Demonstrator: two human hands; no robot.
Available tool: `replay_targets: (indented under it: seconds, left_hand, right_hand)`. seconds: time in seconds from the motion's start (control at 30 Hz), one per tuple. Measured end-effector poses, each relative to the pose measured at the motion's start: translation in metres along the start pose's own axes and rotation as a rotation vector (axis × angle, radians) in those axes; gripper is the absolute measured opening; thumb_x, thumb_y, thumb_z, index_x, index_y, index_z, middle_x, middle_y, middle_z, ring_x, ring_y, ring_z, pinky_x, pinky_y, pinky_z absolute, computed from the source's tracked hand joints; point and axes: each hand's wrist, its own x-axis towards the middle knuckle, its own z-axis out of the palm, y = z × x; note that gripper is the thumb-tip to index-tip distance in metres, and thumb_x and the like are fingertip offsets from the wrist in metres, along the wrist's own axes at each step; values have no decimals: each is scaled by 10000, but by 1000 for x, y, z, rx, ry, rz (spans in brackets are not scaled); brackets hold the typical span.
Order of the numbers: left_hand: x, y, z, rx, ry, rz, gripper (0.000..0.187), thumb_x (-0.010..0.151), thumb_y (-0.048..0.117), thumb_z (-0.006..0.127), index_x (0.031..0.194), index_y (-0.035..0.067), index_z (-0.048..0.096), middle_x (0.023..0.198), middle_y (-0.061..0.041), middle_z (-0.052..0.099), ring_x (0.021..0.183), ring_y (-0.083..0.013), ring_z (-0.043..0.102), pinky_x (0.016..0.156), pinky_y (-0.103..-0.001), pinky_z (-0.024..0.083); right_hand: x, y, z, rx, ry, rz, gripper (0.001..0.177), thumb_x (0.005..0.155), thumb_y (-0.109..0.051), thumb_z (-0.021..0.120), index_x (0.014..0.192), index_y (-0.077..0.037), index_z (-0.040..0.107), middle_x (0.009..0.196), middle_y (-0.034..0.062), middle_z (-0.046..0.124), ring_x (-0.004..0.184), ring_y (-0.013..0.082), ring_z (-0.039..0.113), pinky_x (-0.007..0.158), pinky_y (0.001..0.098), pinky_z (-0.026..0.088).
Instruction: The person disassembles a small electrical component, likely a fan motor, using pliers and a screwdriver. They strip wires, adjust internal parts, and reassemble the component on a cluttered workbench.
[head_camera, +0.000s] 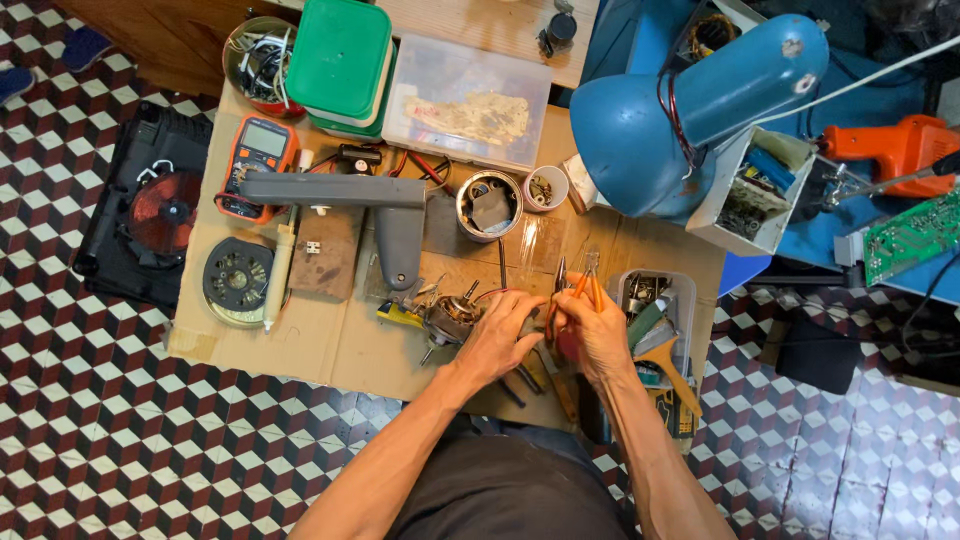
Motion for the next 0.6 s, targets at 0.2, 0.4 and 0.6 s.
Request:
replay_targets:
  seconds: [0.2,0.4,0.6]
  left_hand:
    - [69,-21,19,424,-114,127,603,765,-31,739,1341,68,590,1233,-114,595,1209,-333,536,1088,-450,394]
    - [89,-28,36,656,-265,86,603,693,-42,720,1273,62,593,1235,-106,592,1263,-313,503,1190,-584,253]
    - [75,-8,48,98,94,-141,400,861,76,601,1244,-36,626,1264,-213,638,1218,-389,553,1079,-515,403]
  right_hand:
    - [25,-8,-31,43,17,-40,215,928,-76,707,1090,41,626,876,74,692,710,137,675,624,240,518]
    - [38,5,-23,-110,111,28,147,896,-116,744,997,-18,704,797,51,678,649,111,632,588,226,500]
    - [35,12,-29,-146,162,33,135,896,-110,742,973,-8,698,795,28,667,638,94,615,561,233,475]
